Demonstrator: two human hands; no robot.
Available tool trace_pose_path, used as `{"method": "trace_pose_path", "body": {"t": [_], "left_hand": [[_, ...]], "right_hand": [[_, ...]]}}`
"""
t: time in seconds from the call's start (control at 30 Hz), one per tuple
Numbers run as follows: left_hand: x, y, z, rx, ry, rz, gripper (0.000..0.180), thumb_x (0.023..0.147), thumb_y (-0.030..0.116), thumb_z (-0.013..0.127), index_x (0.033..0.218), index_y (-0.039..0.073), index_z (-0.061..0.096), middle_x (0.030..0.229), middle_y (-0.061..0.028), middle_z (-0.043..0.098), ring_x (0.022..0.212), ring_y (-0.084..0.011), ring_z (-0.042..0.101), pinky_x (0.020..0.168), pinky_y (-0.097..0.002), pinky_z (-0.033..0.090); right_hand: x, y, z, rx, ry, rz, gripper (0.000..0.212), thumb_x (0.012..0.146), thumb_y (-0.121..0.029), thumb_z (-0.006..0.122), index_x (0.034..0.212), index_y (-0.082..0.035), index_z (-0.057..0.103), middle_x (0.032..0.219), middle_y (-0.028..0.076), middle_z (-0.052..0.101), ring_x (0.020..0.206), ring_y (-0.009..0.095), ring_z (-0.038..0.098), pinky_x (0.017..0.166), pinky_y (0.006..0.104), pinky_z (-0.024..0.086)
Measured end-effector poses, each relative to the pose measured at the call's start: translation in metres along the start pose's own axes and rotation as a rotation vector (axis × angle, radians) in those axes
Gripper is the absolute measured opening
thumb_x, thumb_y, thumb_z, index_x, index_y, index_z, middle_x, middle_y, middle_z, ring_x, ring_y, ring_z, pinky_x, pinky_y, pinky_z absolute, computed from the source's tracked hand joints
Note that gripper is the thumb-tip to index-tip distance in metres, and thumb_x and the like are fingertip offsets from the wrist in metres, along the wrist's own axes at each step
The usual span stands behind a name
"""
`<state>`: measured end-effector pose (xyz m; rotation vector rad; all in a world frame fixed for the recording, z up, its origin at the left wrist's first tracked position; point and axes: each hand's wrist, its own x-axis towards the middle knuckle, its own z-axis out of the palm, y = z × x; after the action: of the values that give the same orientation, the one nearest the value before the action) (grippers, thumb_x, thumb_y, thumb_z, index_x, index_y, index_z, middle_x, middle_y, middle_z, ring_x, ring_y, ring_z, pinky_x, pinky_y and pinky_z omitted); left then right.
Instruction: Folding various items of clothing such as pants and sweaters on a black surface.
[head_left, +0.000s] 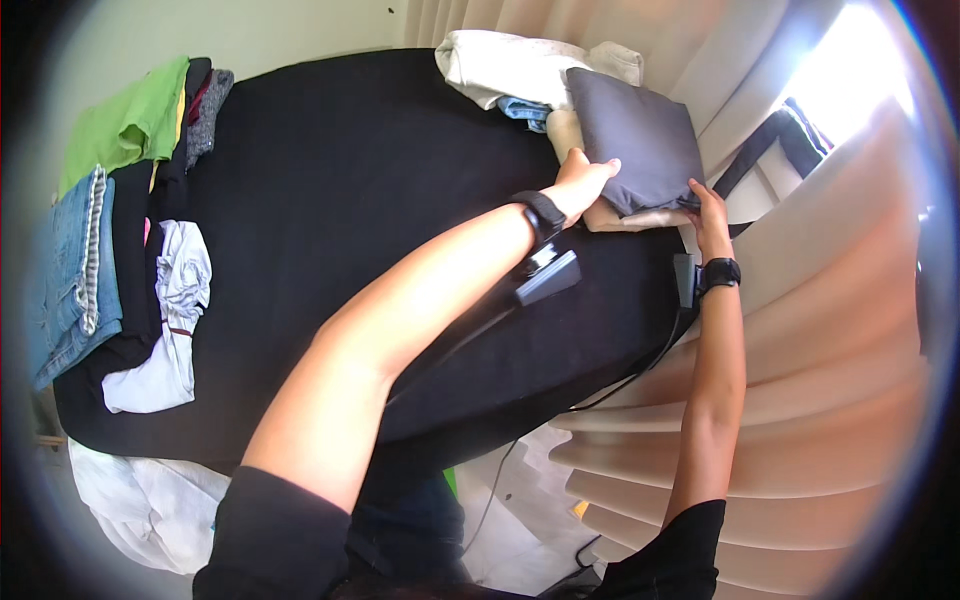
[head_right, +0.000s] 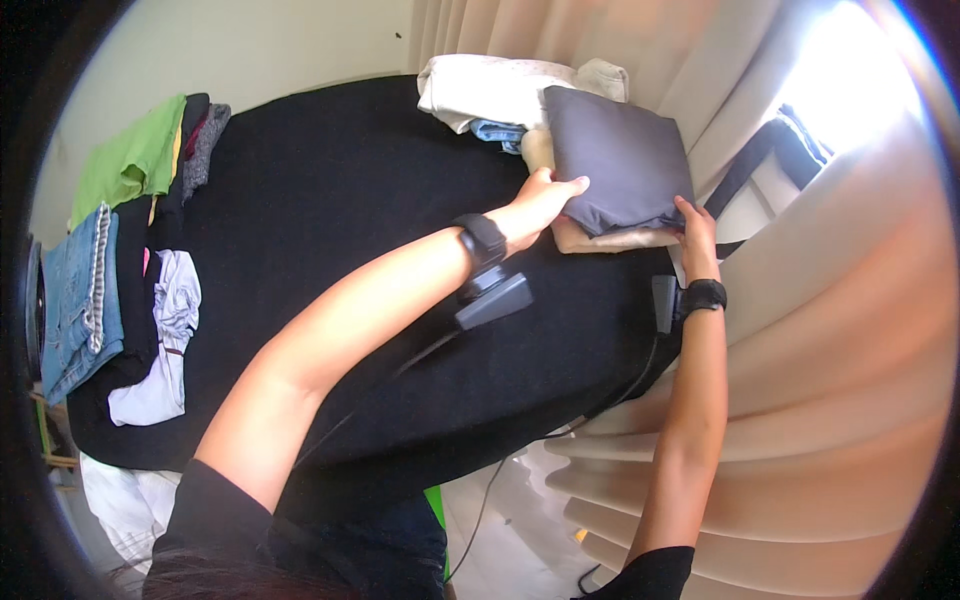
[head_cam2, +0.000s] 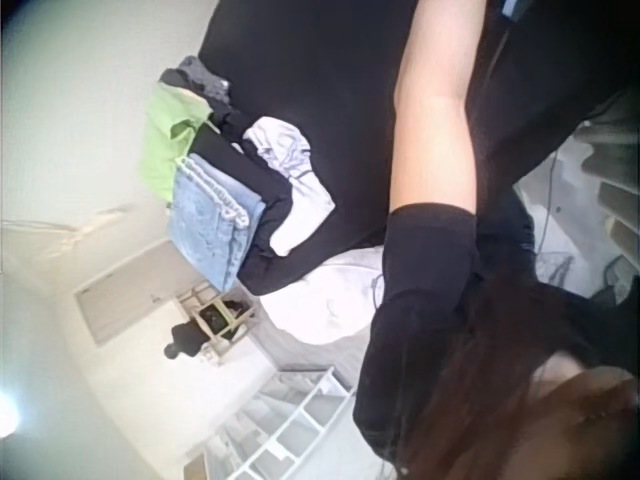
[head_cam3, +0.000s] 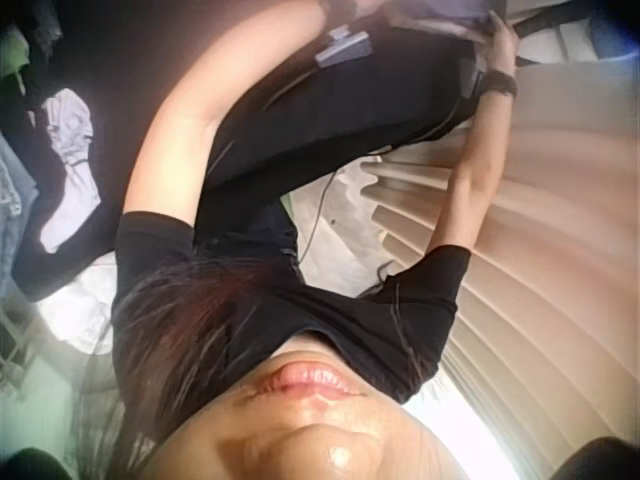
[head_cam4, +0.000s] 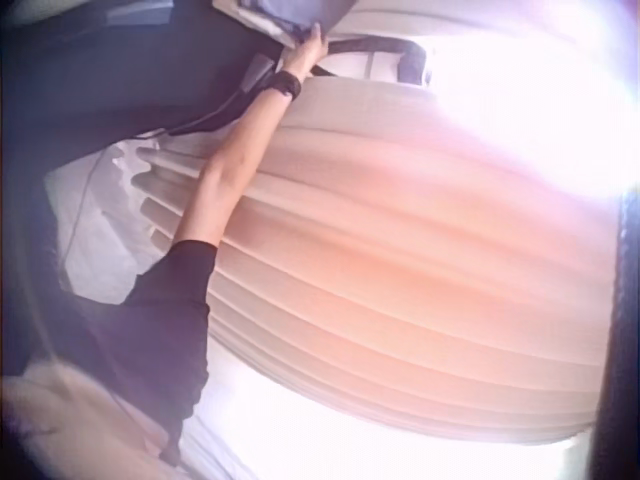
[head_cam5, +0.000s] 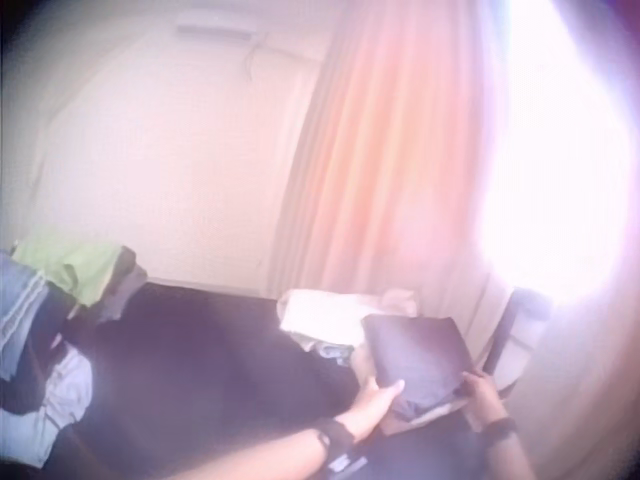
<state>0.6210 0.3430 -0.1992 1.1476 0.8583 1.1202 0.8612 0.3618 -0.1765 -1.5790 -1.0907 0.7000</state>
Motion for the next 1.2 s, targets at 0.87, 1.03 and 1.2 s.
{"method": "trace_pose_path", "body": {"t": [0.87,1.03,1.2], "left_hand": [[-0.353,0.113,-0.21,0.339,-0.106,-0.272,0.019,0.085,0.017,0.043,0.086,0.001,0.053,0.07,-0.0074,0.057,0.058,-0.0119,0.056,0.055,-0.0205,0.045],[-0.251,0.124,-0.172,1.071,-0.33,0.477,0.02,0.075,0.007,0.046,0.093,0.002,0.053,0.084,-0.0081,0.058,0.079,-0.0187,0.056,0.067,-0.0299,0.043],[-0.159,0.087,-0.104,1.406,-0.513,0.873,0.04,0.064,-0.004,0.048,0.103,0.006,0.055,0.107,-0.0067,0.053,0.104,-0.0222,0.047,0.084,-0.0338,0.038]], "right_hand": [[-0.343,-0.025,0.074,0.393,-0.526,0.275,0.026,0.078,-0.011,0.055,0.101,0.0,0.05,0.093,0.005,0.056,0.083,0.011,0.053,0.072,0.023,0.04],[-0.352,-0.024,0.072,0.481,-0.463,0.297,0.023,0.08,-0.014,0.054,0.099,-0.001,0.05,0.092,0.005,0.056,0.081,0.012,0.055,0.072,0.0263,0.043],[-0.357,-0.021,0.069,0.538,-0.438,0.254,0.019,0.081,-0.013,0.053,0.096,-0.001,0.051,0.09,0.005,0.057,0.079,0.011,0.055,0.07,0.0266,0.045]]}}
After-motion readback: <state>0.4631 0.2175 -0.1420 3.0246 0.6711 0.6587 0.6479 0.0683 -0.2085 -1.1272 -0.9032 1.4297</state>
